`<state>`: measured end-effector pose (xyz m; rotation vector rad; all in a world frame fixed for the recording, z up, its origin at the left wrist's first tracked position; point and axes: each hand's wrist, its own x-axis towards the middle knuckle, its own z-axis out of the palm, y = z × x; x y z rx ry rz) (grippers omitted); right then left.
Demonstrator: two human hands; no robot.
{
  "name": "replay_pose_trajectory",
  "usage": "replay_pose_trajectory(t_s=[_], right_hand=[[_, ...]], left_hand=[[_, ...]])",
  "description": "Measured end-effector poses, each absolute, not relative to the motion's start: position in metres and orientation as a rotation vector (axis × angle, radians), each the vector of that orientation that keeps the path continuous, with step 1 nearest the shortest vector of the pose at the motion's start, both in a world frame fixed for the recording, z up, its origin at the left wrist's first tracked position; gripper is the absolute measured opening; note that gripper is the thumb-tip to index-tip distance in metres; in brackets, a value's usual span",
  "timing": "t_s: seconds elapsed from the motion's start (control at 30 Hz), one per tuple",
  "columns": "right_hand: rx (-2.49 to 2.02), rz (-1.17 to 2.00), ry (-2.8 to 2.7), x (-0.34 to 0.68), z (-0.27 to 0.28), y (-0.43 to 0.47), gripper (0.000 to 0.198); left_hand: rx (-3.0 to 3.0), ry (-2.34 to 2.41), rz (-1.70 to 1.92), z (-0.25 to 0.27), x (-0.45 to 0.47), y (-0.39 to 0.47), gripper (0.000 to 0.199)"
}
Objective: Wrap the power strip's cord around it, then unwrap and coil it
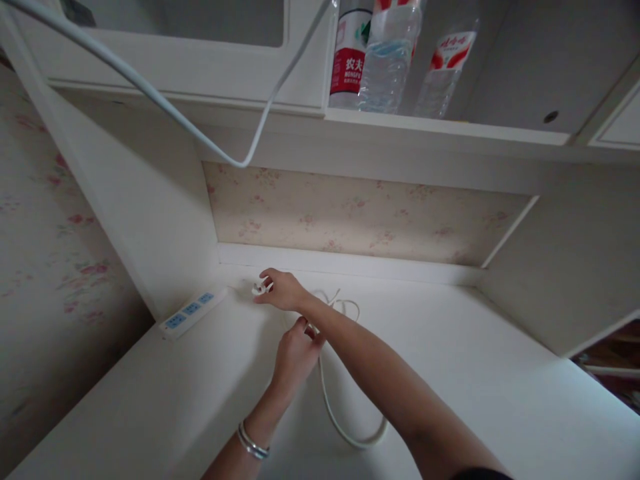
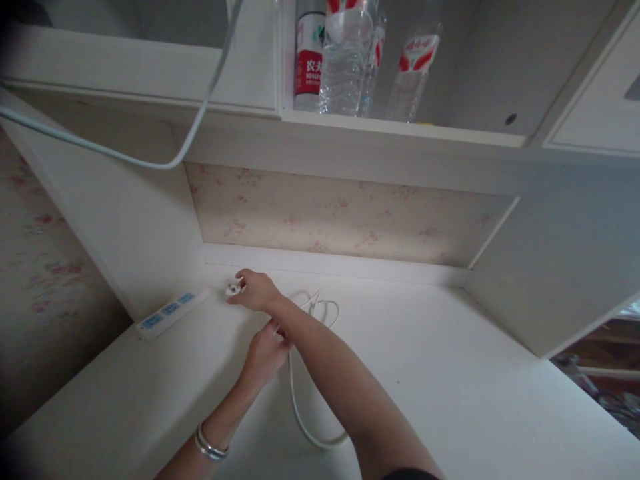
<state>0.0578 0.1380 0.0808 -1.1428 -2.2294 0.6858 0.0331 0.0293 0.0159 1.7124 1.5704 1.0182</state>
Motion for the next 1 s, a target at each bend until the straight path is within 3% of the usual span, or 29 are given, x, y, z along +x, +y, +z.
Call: replay_pose_trajectory(t_s=[0.1, 0.27, 0.47, 0.63, 0.8, 1.0], right_hand=[[-1.172, 0.642, -2.243, 0.057, 0.081, 0.139, 0.048], [-1.03, 0.523, -1.986, 0.082, 0.082, 0.098, 0.019], [-1.115, 0.58, -1.681, 0.131, 0.043, 0.039, 0.013], [-1.266, 0.789, -1.793, 0.152, 0.006, 0.049, 0.029], [-0.993, 0.88, -1.943, 0.144, 0.007, 0.068, 0.057], [-0.899, 1.347, -1.913, 0.139, 0.02, 0.08, 0.062]], left_hand=[[1.688, 1.613, 1.095, 0.012, 0.029, 0.028, 0.017], [1.677, 1.65, 1.146, 0.013, 0.017, 0.026, 0.021], [1.754, 1.599, 1.199, 0.013, 0.014, 0.024, 0.034], [1.965, 1.696, 1.154, 0.016, 0.017, 0.02, 0.028], [1.911, 1.615, 1.174, 0.016, 0.015, 0.02, 0.032], [1.736, 1.565, 1.129, 0.016, 0.002, 0.026, 0.04]])
